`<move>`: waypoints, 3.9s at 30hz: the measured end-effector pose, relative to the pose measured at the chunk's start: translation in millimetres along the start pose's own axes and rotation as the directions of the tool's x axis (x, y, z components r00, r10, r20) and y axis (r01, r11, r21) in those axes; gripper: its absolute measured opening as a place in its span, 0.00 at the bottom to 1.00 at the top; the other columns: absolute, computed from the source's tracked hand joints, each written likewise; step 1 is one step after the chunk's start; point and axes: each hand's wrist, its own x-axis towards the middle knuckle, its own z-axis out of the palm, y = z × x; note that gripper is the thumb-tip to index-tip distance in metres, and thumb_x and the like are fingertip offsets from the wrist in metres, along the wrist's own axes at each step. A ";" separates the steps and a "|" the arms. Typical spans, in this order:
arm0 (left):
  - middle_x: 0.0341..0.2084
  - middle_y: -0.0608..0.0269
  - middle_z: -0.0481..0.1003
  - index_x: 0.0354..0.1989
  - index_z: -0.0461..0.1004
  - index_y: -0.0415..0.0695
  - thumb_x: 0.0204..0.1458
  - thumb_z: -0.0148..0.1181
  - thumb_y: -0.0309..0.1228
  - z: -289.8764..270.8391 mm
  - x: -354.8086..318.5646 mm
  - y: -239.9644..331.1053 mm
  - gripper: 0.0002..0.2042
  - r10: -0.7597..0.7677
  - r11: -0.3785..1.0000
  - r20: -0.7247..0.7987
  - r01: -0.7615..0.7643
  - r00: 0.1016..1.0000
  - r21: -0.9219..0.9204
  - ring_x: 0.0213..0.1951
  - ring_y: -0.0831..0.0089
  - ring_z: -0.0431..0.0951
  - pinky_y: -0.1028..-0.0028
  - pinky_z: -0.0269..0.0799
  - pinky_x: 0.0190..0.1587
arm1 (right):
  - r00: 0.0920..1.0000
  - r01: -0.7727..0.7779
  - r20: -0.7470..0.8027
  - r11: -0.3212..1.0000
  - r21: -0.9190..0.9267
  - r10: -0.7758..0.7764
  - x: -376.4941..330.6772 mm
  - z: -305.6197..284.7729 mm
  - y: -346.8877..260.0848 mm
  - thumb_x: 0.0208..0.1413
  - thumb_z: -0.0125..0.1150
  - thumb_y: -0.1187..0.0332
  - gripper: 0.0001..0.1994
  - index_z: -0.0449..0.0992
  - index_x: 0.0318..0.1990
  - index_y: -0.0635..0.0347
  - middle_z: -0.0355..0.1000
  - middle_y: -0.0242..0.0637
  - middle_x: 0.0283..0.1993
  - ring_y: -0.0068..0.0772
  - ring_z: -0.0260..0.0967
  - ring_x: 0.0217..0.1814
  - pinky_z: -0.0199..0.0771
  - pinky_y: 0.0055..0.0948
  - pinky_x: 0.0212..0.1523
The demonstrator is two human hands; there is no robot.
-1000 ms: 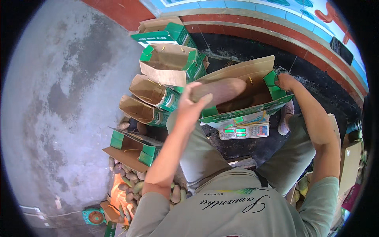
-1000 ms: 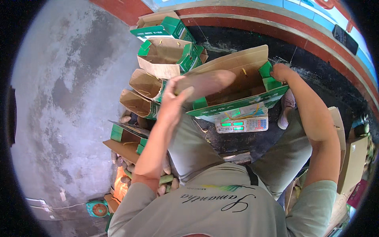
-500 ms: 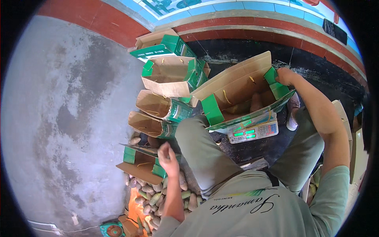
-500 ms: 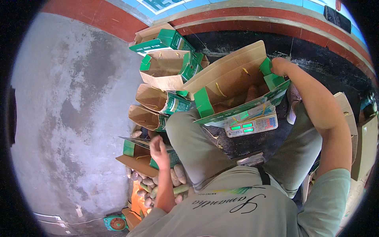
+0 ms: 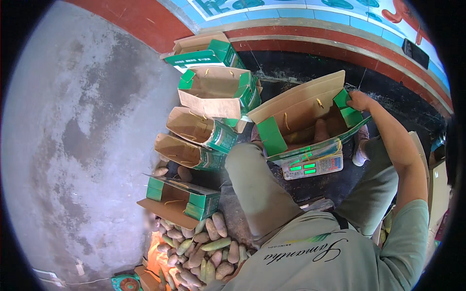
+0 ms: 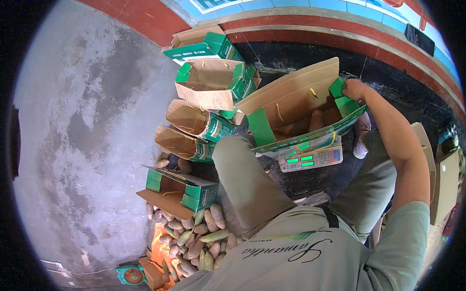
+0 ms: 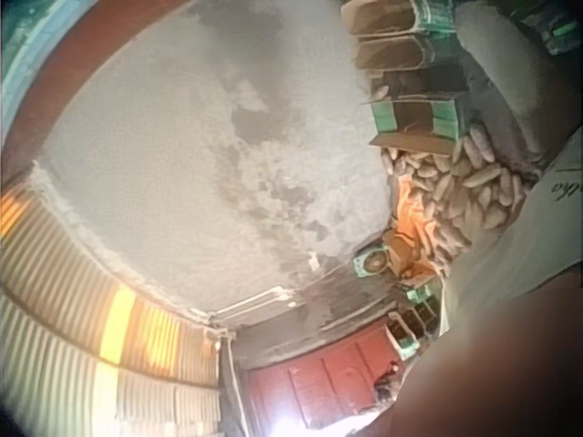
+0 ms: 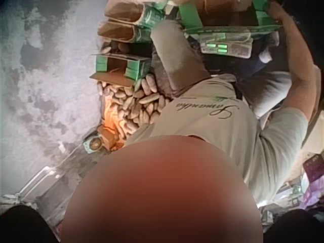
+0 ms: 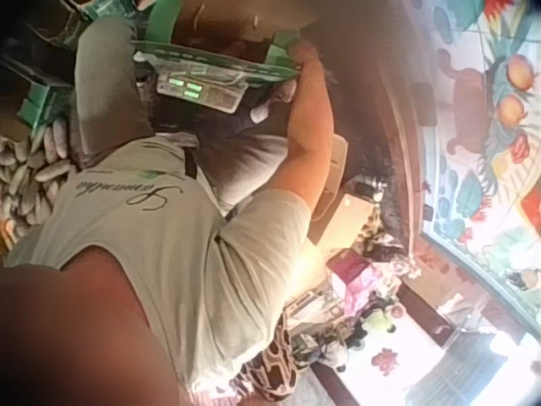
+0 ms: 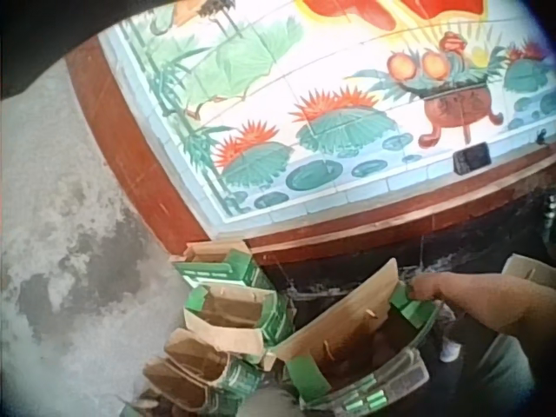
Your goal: Sorting vegetables from a pile on the floor into bags and boxes, weighing them on a scale.
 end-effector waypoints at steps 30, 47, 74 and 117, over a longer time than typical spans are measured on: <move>0.46 0.46 0.66 0.53 0.61 0.52 0.41 0.60 0.40 77.9 -96.7 -32.6 0.28 -0.062 0.972 0.245 0.003 0.968 0.234 0.49 0.52 0.66 0.59 0.66 0.48 | 0.990 -0.126 -0.018 0.954 0.273 0.136 -22.6 -15.6 -8.4 0.51 0.50 0.63 0.14 0.72 0.36 0.66 0.67 0.35 0.23 0.28 0.66 0.21 0.71 0.29 0.19; 0.56 0.50 0.57 0.59 0.55 0.52 0.38 0.60 0.45 103.2 -47.3 -42.0 0.36 -0.074 0.889 0.876 -0.368 0.476 0.274 0.58 0.58 0.58 0.61 0.61 0.55 | 0.986 -0.162 0.062 0.966 0.199 0.153 -24.3 -13.1 -12.0 0.50 0.51 0.61 0.15 0.72 0.36 0.66 0.66 0.34 0.22 0.30 0.67 0.21 0.72 0.29 0.20; 0.53 0.50 0.64 0.53 0.66 0.48 0.43 0.48 0.47 123.5 -24.6 -55.0 0.27 0.048 0.758 0.919 -0.613 0.392 0.222 0.56 0.57 0.61 0.60 0.52 0.57 | 0.975 -0.217 0.093 0.957 0.194 0.203 -24.6 -11.3 -11.2 0.52 0.49 0.60 0.16 0.71 0.38 0.65 0.69 0.38 0.28 0.32 0.69 0.27 0.75 0.32 0.24; 0.31 0.51 0.68 0.33 0.67 0.39 0.32 0.69 0.32 -184.9 42.4 119.5 0.20 0.322 0.848 -0.518 -0.484 0.793 -0.214 0.36 0.55 0.68 0.64 0.65 0.41 | 0.993 -0.097 0.055 0.993 -0.068 0.101 -13.2 -7.4 -21.0 0.51 0.54 0.61 0.19 0.72 0.26 0.77 0.72 0.53 0.26 0.44 0.73 0.22 0.75 0.36 0.21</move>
